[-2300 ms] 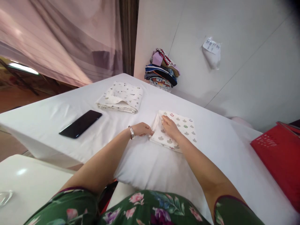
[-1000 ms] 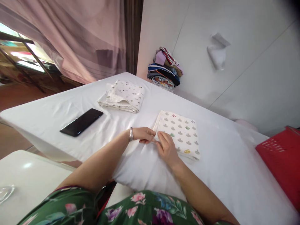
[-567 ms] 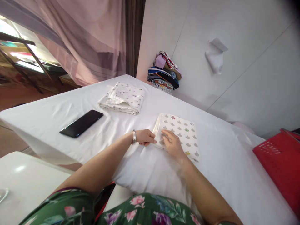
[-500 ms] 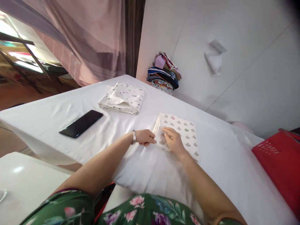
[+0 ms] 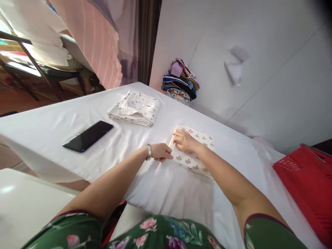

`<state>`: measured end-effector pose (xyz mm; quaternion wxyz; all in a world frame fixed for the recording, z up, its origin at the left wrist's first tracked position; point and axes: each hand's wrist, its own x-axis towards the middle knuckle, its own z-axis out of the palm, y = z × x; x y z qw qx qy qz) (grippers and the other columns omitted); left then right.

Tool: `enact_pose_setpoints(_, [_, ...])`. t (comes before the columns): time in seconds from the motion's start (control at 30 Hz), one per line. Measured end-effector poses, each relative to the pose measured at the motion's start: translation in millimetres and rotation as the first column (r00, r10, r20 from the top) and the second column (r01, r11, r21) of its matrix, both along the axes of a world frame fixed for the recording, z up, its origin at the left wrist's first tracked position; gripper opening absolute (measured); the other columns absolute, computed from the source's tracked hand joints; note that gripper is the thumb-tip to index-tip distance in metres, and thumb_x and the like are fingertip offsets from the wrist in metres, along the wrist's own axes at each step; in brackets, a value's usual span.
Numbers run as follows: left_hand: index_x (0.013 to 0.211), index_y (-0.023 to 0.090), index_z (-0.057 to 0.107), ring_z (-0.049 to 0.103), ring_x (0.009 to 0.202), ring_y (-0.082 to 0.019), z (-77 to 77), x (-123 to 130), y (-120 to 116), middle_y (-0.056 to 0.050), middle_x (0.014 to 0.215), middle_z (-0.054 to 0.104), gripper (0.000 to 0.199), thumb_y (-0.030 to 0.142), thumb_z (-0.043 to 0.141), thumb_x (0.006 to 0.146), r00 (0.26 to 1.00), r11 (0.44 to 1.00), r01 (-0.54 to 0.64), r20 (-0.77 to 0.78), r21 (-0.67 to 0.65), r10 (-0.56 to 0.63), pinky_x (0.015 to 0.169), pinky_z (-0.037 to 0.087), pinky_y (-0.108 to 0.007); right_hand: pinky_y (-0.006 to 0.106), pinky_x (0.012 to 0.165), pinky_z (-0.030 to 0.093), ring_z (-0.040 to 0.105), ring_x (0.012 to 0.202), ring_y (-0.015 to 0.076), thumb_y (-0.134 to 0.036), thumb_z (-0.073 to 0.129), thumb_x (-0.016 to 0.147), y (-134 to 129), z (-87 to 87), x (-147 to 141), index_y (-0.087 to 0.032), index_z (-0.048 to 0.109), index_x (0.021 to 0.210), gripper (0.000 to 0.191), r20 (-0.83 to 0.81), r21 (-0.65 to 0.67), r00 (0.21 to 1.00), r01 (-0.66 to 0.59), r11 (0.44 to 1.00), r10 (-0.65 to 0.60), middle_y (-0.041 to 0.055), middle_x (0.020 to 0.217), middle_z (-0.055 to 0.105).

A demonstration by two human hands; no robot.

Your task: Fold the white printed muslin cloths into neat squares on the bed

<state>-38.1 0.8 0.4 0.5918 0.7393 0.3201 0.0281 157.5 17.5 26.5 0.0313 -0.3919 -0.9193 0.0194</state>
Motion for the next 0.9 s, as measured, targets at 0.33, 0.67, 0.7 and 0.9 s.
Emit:
enact_pose_setpoints(0.33, [0.056, 0.017, 0.051, 0.036, 0.033, -0.007, -1.4, 0, 0, 0.004, 0.042, 0.048, 0.033, 0.047, 0.062, 0.065, 1.000, 1.000, 0.001, 0.004, 0.005, -0.001, 0.036, 0.027, -0.021, 0.052, 0.104, 0.023, 0.026, 0.134, 0.0297, -0.009, 0.052, 0.066, 3, 17.0, -7, -0.017, 0.064, 0.082, 0.021, 0.147, -0.042, 0.989, -0.020, 0.999, 0.026, 0.0098, 0.135, 0.046])
enact_pose_setpoints(0.67, [0.056, 0.017, 0.049, 0.036, 0.034, -0.007, 0.8, 1, 0, 0.004, 0.042, 0.047, 0.032, 0.045, 0.061, 0.067, 1.000, 1.000, 0.013, -0.005, 0.027, -0.013, 0.037, 0.029, -0.021, 0.052, 0.104, 0.023, 0.026, 0.134, 0.0291, -0.006, 0.049, 0.069, 3, 23.5, -4, -0.017, 0.062, 0.077, 0.019, 0.131, -0.078, 0.990, -0.036, 0.996, 0.046, 0.0093, 0.136, 0.045])
enact_pose_setpoints(0.7, [0.055, 0.017, 0.049, 0.036, 0.034, -0.007, 0.6, 1, 0, 0.004, 0.042, 0.047, 0.033, 0.046, 0.061, 0.067, 1.000, 1.000, 0.009, -0.007, 0.028, -0.009, 0.037, 0.029, -0.021, 0.052, 0.103, 0.024, 0.026, 0.134, 0.0291, -0.006, 0.048, 0.070, 4, 25.2, -4, -0.017, 0.061, 0.077, 0.019, 0.121, -0.078, 0.991, -0.047, 0.996, 0.056, 0.0094, 0.135, 0.046])
enact_pose_setpoints(0.9, [0.053, 0.018, 0.046, 0.037, 0.034, -0.007, -1.1, 2, 0, 0.004, 0.042, 0.048, 0.030, 0.041, 0.058, 0.068, 1.000, 0.998, 0.006, -0.022, 0.057, -0.005, 0.037, 0.030, -0.021, 0.050, 0.102, 0.027, 0.030, 0.133, 0.0290, -0.005, 0.050, 0.073, 11, 22.7, -7, -0.017, 0.062, 0.078, 0.018, 0.084, -0.127, 0.990, -0.102, 0.987, 0.113, 0.0077, 0.131, 0.051])
